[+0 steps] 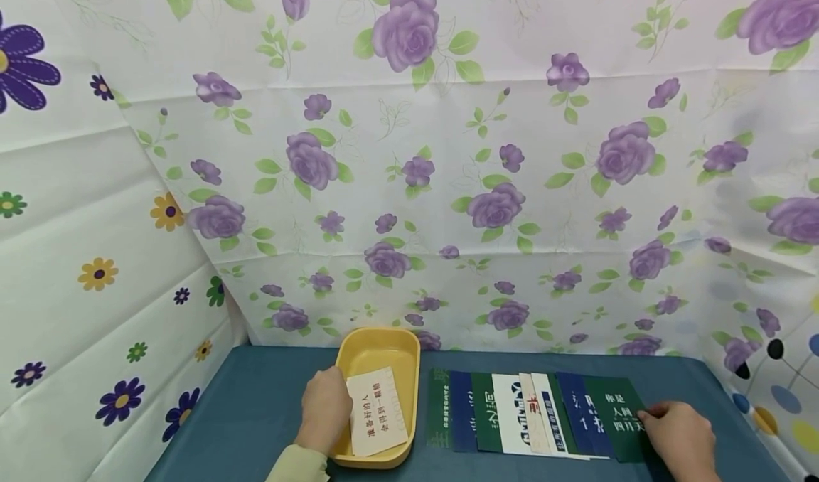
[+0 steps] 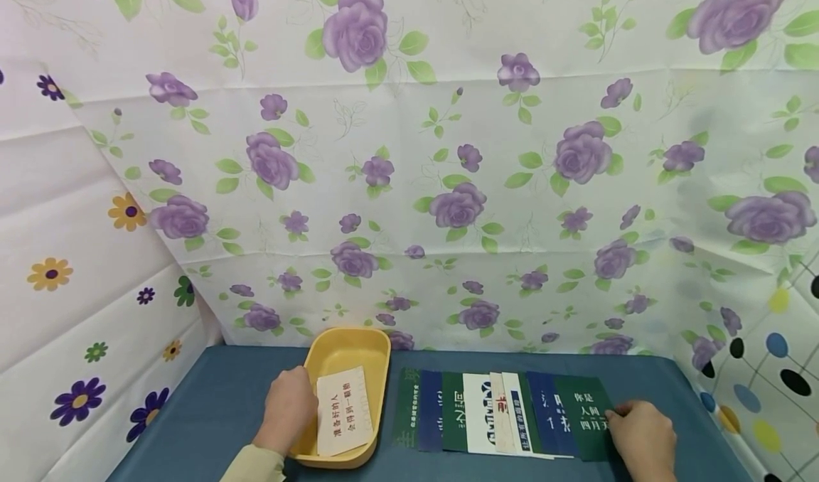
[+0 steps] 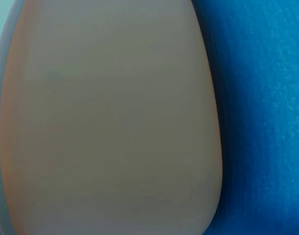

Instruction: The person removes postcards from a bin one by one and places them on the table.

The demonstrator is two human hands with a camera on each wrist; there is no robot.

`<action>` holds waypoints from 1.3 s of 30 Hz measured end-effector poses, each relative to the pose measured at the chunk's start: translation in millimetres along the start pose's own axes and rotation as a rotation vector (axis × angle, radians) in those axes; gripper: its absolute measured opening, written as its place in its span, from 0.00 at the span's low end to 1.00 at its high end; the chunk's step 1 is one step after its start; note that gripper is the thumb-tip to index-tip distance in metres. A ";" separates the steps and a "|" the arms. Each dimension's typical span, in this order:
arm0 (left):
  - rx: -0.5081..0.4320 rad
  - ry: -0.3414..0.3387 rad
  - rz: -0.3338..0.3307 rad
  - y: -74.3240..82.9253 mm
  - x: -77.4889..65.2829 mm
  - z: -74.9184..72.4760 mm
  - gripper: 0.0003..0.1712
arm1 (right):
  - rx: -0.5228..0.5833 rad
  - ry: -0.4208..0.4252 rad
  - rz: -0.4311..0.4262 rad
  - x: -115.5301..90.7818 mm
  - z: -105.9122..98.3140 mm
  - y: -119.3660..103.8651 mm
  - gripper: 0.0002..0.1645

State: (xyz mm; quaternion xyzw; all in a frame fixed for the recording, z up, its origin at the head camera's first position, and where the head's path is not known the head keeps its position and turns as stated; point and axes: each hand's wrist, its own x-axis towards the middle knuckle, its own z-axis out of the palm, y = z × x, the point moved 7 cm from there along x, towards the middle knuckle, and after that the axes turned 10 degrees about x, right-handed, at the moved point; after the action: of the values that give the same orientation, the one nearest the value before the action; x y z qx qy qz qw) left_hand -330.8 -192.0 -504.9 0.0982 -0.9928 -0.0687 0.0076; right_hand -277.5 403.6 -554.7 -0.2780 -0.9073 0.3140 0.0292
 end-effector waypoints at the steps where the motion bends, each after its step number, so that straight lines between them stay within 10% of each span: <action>1: 0.000 0.000 -0.002 -0.1 0.1 -0.1 0.07 | -0.002 -0.004 0.000 0.0 -0.1 0.0 0.19; 9: 0.001 -0.006 -0.012 0.8 1.5 2.7 0.07 | 0.020 0.033 -0.018 -9.0 -8.2 -14.2 0.34; 21: 0.008 0.021 0.009 2.6 -0.6 -0.3 0.08 | 0.093 0.185 -0.233 -39.3 -19.0 -82.0 0.27; 30: 0.014 0.022 0.015 2.3 -0.5 -0.7 0.08 | 0.159 0.256 -0.407 -69.5 -1.2 -149.7 0.21; 39: 0.000 0.033 0.014 0.4 -0.2 -0.9 0.07 | 0.213 0.150 -0.525 -101.5 35.1 -210.6 0.22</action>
State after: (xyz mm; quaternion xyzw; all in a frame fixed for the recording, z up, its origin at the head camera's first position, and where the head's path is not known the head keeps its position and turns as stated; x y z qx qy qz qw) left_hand -330.8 -191.7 -504.0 0.0923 -0.9932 -0.0668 0.0244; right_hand -302.2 194.6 -447.1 -0.0513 -0.9055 0.3677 0.2056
